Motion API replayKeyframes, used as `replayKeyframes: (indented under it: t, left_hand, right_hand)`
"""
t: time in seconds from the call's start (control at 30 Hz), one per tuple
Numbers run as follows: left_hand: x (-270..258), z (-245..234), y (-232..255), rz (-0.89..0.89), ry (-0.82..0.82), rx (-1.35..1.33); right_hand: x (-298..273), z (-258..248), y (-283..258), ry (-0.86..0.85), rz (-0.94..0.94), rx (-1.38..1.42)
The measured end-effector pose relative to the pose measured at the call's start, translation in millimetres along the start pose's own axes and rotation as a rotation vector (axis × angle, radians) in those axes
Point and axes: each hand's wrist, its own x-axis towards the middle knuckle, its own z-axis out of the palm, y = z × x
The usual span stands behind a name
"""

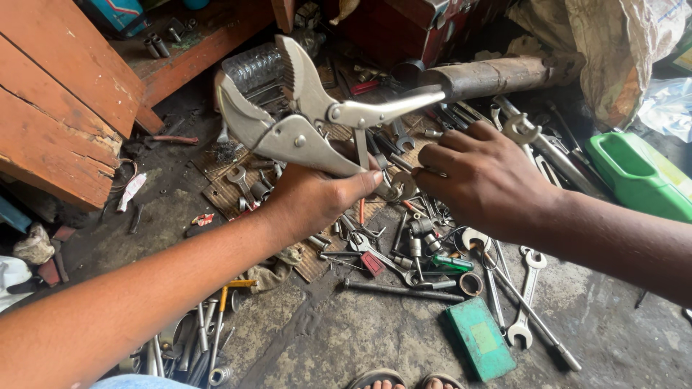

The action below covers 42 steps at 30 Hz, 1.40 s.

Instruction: The person sits on the floor amidst a scattered pile of tools and uses a rag to wipe a large pair of locking pliers. They manipulate the pliers to clean different surfaces and then wipe the rag itself.

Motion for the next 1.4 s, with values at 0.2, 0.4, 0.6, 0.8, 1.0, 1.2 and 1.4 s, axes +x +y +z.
replayKeyframes:
  t: [0.2,0.4,0.6,0.8,1.0,1.2,1.4]
  left_hand:
    - [-3.7,1.2,4.1,0.061,-0.016,-0.086]
    - [-3.3,-4.5,8.7,0.093,-0.108,-0.075]
    - [-3.9,-16.0,10.2,0.078,-0.161,-0.299]
    - [-6.4,-32.3,25.0,0.008,-0.297,-0.601]
    - [7.7,-39.1,25.3,-0.029,-0.156,-0.823]
    - [11.5,-32.8,13.7,-0.090,-0.103,-0.951]
    - [12.5,-22.6,10.8,-0.154,-0.019,-0.908]
  right_hand:
    - [1.9,5.4,10.5,0.080,-0.041,0.112]
    - [2.8,2.2,20.3,0.144,-0.151,0.255]
    - [-1.9,-10.5,19.0,0.105,-0.042,0.356]
    - [-2.1,1.0,14.4,0.040,0.245,0.892]
    - [0.7,4.3,19.6,0.205,0.286,0.872]
    - [-4.3,2.6,12.2,0.274,0.295,0.783]
    - [-5.9,-4.6,-1.3,0.263,0.317,0.921]
